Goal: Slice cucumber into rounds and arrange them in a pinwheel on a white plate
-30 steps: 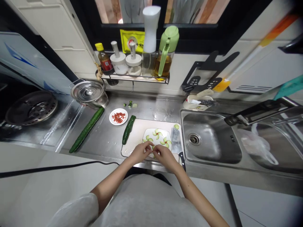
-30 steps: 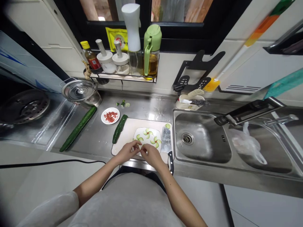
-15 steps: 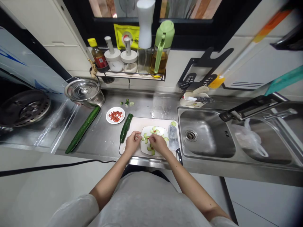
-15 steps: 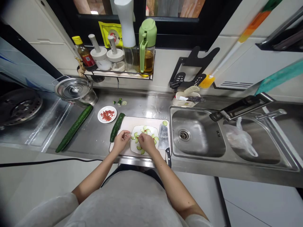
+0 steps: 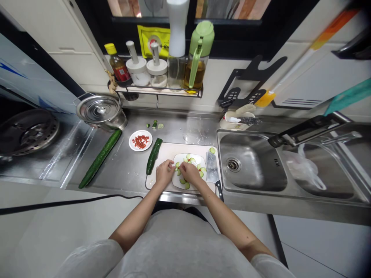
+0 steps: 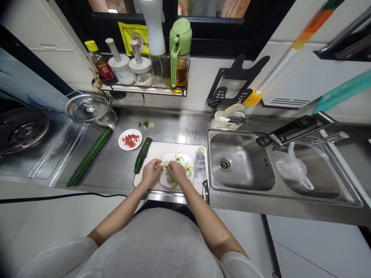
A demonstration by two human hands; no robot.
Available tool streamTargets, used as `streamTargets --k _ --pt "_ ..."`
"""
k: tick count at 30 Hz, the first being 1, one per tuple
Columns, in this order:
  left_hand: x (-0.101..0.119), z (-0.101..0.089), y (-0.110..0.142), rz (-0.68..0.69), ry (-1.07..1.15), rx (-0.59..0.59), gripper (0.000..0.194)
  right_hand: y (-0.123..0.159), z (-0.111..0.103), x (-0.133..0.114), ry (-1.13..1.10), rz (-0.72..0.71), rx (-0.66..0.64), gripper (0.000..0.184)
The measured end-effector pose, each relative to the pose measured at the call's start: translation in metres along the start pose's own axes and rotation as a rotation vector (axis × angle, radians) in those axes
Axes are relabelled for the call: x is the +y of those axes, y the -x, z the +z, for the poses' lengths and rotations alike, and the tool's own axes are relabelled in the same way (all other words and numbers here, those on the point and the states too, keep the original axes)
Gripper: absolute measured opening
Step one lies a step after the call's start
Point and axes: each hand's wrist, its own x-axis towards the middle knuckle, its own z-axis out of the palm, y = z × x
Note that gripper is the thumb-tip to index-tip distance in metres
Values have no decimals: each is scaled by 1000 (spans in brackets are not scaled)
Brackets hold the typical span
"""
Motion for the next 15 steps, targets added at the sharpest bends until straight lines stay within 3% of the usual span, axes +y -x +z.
streamTargets --k 15 --pt "5 12 -8 -25 -168 -73 18 -3 4 -2 20 32 -30 18"
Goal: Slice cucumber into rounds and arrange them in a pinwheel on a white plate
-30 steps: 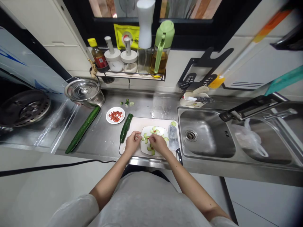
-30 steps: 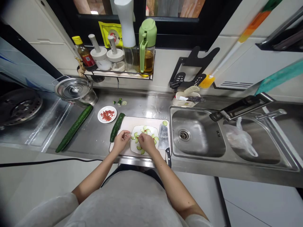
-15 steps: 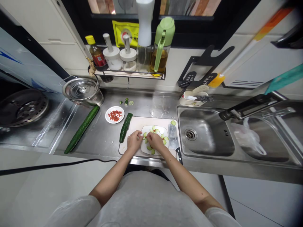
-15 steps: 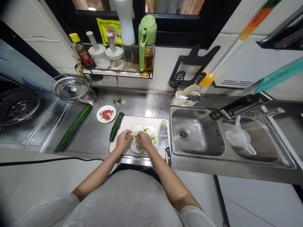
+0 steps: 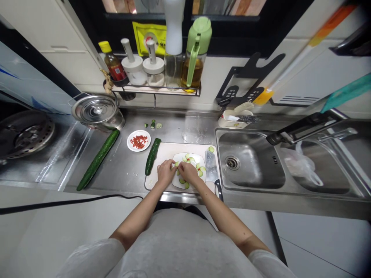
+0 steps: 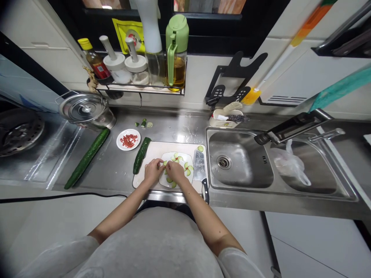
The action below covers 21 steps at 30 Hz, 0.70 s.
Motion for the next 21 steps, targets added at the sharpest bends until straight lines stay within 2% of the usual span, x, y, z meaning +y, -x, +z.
streamTargets --k 14,21 --pt "3 1 -1 1 -14 -13 16 -2 0 -2 10 39 3 16" --pt "0 -9 -1 -25 87 23 16 3 -8 5 -56 52 54 14"
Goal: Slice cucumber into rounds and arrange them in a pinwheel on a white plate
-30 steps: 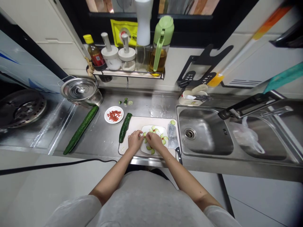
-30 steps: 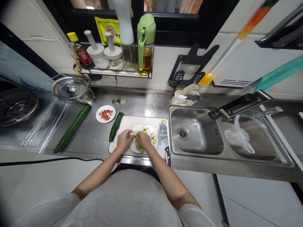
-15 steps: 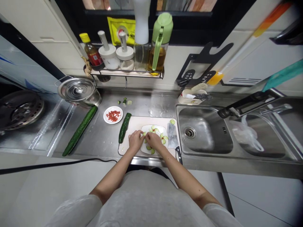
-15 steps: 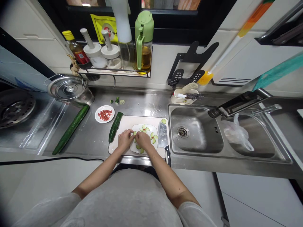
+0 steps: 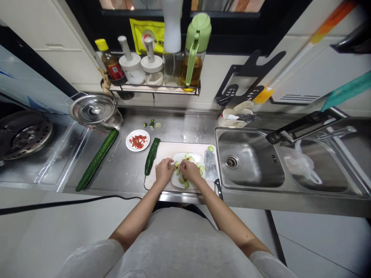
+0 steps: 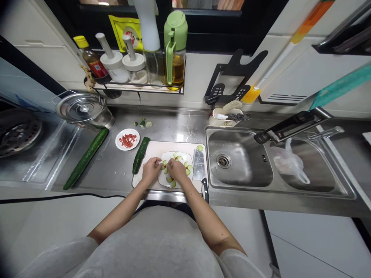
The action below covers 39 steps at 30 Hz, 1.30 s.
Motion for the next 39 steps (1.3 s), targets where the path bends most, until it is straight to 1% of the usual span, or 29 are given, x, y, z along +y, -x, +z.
streamTargets --k 4,11,14,16,19,22,24,26,28,31,34,36,39 --pt "-2 -2 -1 -9 -11 15 17 1 -2 1 -8 12 11 11" --pt "0 7 1 16 -29 -10 18 -1 8 -8 -1 19 -30 11" --pt "-3 6 0 7 41 16 17 1 2 -5 -62 17 14 13" --pt "-7 2 -1 -20 134 69 18 5 -10 5 -142 17 92 15" --pt "-18 -4 0 -98 303 127 25 17 -34 33 -242 61 261 20" --pt "-31 -7 8 -137 458 116 30 35 -53 68 -286 132 398 25" --pt "-41 -6 16 -145 529 81 33 51 -57 87 -297 184 413 26" --pt "-49 -3 25 -164 583 24 37 66 -53 100 -317 212 349 27" --pt "-56 1 33 -191 633 -41 43 79 -44 105 -318 225 255 28" --pt "-58 9 40 -241 710 -128 49 91 -24 103 -304 242 169 26" --pt "-55 17 42 -263 759 -189 47 93 -8 96 -287 297 100 24" --pt "-51 21 40 -251 752 -215 42 91 0 93 -299 340 89 24" --pt "-47 26 36 -239 716 -232 34 85 5 90 -314 392 123 20"
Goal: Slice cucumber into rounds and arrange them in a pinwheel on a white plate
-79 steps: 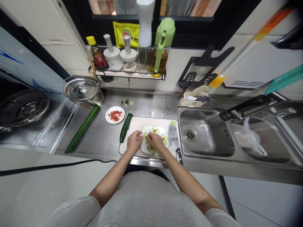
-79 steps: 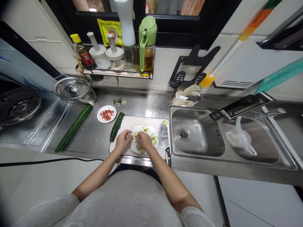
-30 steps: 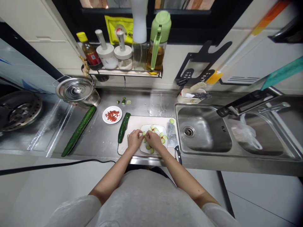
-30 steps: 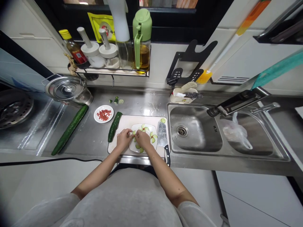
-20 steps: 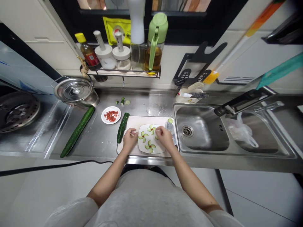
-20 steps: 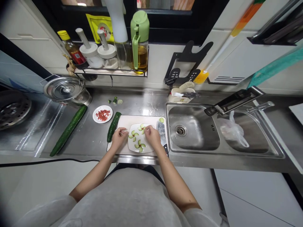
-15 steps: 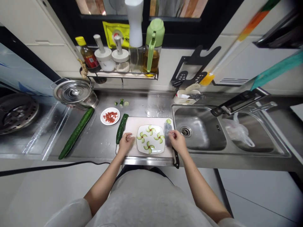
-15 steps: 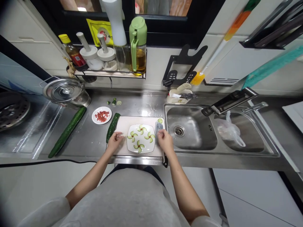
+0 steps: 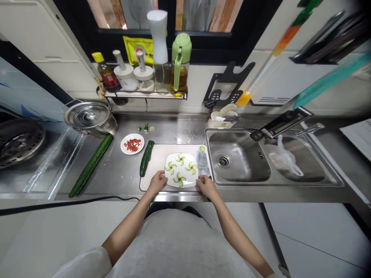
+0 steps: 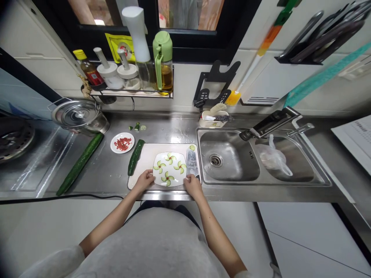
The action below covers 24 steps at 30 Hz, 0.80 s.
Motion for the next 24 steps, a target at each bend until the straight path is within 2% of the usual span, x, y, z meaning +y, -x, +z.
streamTargets --k 7,12,19,24 --pt "4 5 -4 -8 9 21 33 -5 8 -6 -53 15 31 11" --pt "15 5 6 -8 131 1 34 1 6 -7 -222 -10 53 10" --pt "49 -11 39 54 229 -23 43 31 -18 -28 -603 -49 -10 20" --pt "66 -22 65 83 238 -42 45 59 -38 -47 -735 -24 -74 28"
